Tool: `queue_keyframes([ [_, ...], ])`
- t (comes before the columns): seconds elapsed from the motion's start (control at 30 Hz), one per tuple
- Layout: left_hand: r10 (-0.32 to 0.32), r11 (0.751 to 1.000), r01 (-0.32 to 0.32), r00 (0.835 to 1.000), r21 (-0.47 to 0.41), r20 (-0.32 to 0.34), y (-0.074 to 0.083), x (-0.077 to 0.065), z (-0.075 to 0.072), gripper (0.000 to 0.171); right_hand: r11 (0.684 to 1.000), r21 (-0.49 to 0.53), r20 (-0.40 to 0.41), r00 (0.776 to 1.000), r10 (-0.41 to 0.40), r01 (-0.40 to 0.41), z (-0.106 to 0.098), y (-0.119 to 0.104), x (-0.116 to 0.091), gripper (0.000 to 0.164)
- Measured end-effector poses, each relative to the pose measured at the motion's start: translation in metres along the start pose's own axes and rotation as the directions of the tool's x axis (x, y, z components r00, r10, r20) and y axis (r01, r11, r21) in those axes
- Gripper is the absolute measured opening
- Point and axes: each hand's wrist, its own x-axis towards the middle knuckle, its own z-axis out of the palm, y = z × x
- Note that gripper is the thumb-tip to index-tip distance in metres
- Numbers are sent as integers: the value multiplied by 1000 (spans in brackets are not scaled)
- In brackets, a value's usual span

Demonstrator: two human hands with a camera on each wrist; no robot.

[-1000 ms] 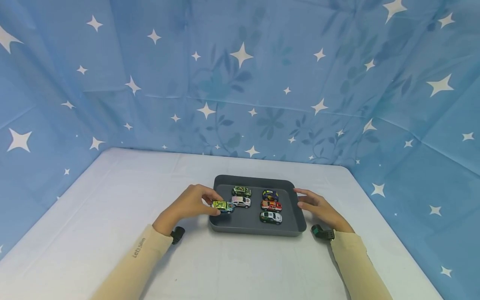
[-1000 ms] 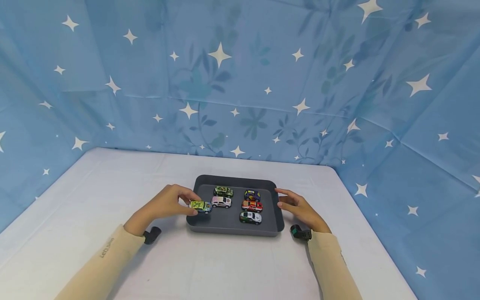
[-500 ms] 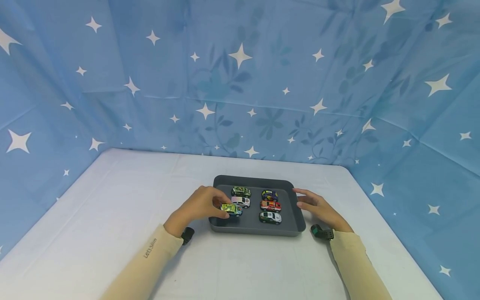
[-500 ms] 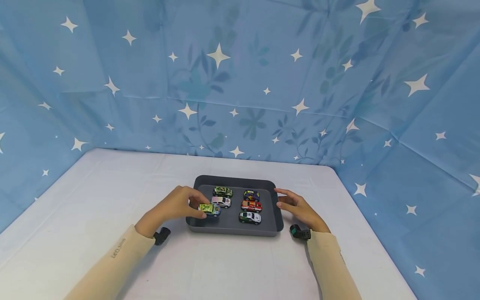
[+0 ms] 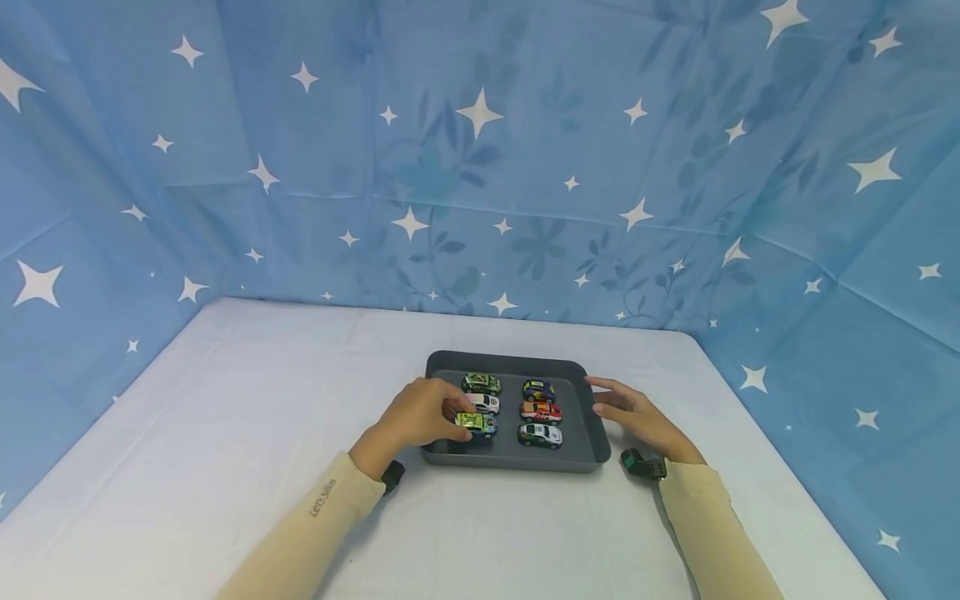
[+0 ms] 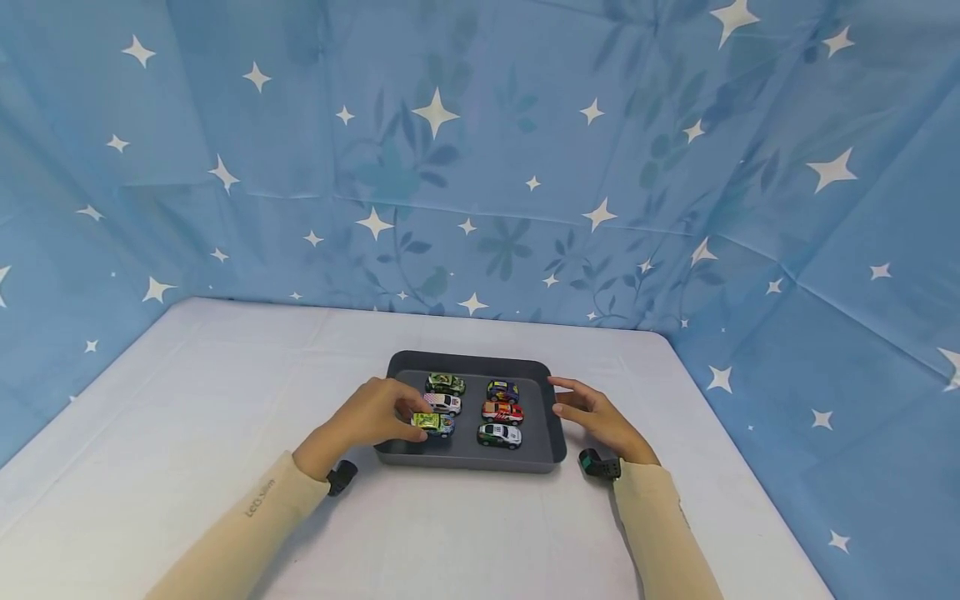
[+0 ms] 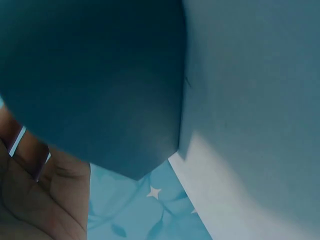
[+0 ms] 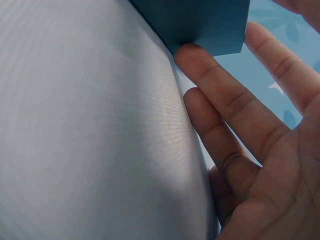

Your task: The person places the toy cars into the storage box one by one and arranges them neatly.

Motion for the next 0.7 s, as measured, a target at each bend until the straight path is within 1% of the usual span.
queue_keyframes([
  [0.23,-84,993,85,996,79,-22,5,6,8,28,1000,4,-4,1000,-10,10,0,1,1,63],
  [0.33,-108,988,111,994,106,-32,7,8,10,27,1000,5,2,1000,-18,18,0,-1,1,64],
  [0.57,-137,975,144,989,172,-53,12,11,15,29,999,14,7,1000,-30,30,1,-4,0,64],
  [0.7,-143,970,149,989,193,-43,12,11,20,29,999,15,7,999,-34,33,2,-5,-1,64],
])
